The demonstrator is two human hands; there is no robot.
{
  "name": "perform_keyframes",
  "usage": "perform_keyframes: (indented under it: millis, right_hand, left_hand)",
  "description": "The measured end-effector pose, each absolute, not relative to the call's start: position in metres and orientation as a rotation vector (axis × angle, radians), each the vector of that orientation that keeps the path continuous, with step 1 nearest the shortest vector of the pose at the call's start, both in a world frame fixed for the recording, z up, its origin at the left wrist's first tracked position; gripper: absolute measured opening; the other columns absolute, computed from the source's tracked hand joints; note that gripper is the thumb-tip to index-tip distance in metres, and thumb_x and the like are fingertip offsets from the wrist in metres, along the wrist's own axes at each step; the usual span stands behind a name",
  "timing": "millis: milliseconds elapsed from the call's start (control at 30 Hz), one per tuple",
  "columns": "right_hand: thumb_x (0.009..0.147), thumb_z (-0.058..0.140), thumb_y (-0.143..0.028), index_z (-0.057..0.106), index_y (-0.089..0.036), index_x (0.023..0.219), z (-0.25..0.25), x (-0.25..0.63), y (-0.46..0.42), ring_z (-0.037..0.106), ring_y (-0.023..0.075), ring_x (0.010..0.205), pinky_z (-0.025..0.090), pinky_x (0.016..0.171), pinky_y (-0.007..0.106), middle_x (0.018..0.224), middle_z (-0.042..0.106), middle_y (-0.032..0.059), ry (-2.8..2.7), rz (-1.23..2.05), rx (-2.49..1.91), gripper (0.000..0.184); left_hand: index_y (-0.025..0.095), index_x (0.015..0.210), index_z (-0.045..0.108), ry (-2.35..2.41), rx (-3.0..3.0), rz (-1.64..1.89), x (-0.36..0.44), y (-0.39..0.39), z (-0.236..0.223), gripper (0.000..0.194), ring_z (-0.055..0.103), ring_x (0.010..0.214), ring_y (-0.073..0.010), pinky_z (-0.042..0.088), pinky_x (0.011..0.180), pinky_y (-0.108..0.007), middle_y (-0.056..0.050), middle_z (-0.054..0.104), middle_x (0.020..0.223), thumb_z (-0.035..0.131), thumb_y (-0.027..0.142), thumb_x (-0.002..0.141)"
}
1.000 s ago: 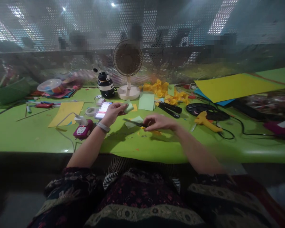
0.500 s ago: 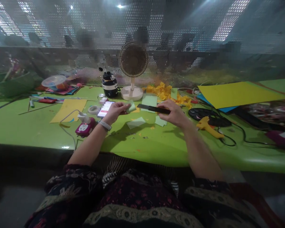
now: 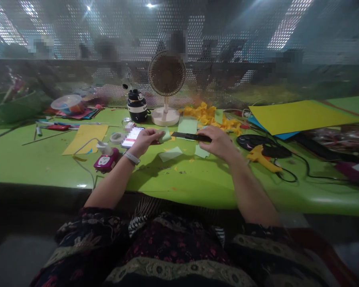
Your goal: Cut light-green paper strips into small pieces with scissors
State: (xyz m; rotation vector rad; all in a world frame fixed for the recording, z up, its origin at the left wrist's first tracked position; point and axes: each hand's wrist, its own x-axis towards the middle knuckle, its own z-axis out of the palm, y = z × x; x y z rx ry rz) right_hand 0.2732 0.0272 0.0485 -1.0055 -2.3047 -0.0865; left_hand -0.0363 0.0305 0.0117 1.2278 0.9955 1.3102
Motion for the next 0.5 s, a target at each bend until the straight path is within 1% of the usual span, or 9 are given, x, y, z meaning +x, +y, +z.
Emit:
perform_keyframes:
  millis: [133, 300, 400, 500]
  right_hand:
    - [0.082, 0.061, -0.022, 0.073, -0.021, 0.111, 0.0469, 0.2718, 0.0271, 0.066, 0.0311, 0.104, 0.052, 0.094, 0.048, 0.111, 0.072, 0.0122, -2.307, -0.073, -1.014, 0.031]
    - [0.081, 0.062, -0.020, 0.075, -0.022, 0.111, 0.0437, 0.2674, 0.0288, 0.064, 0.0337, 0.105, 0.050, 0.095, 0.051, 0.112, 0.073, 0.0129, -2.344, -0.032, -1.002, 0.032]
    - [0.082, 0.062, -0.020, 0.075, -0.022, 0.111, 0.0413, 0.2655, 0.0298, 0.064, 0.0333, 0.106, 0.050, 0.095, 0.050, 0.110, 0.073, 0.0123, -2.348, -0.025, -0.995, 0.032]
    - [0.082, 0.061, -0.020, 0.075, -0.022, 0.110, 0.0400, 0.2644, 0.0300, 0.065, 0.0320, 0.102, 0.052, 0.090, 0.048, 0.108, 0.073, 0.0120, -2.363, -0.040, -0.991, 0.031]
  left_hand:
    - [0.015, 0.064, 0.065, 0.980, 1.241, 1.305, -0.0365, 0.0306, 0.0108, 0.044, 0.061, 0.058, -0.0087, 0.056, 0.062, -0.023, 0.000, 0.066, 0.065, 0.094, 0.048, 0.058]
    - [0.015, 0.066, 0.067, 0.995, 1.259, 1.270, -0.0341, 0.0298, 0.0092, 0.047, 0.064, 0.061, -0.0105, 0.057, 0.063, -0.024, -0.003, 0.070, 0.071, 0.094, 0.053, 0.058]
    - [0.015, 0.065, 0.068, 1.006, 1.267, 1.259, -0.0319, 0.0287, 0.0089, 0.048, 0.064, 0.062, -0.0112, 0.057, 0.064, -0.025, -0.004, 0.071, 0.070, 0.092, 0.056, 0.059]
    - [0.015, 0.066, 0.069, 1.001, 1.285, 1.247, -0.0309, 0.0276, 0.0085, 0.047, 0.066, 0.064, -0.0121, 0.058, 0.066, -0.026, -0.005, 0.071, 0.071, 0.092, 0.055, 0.061]
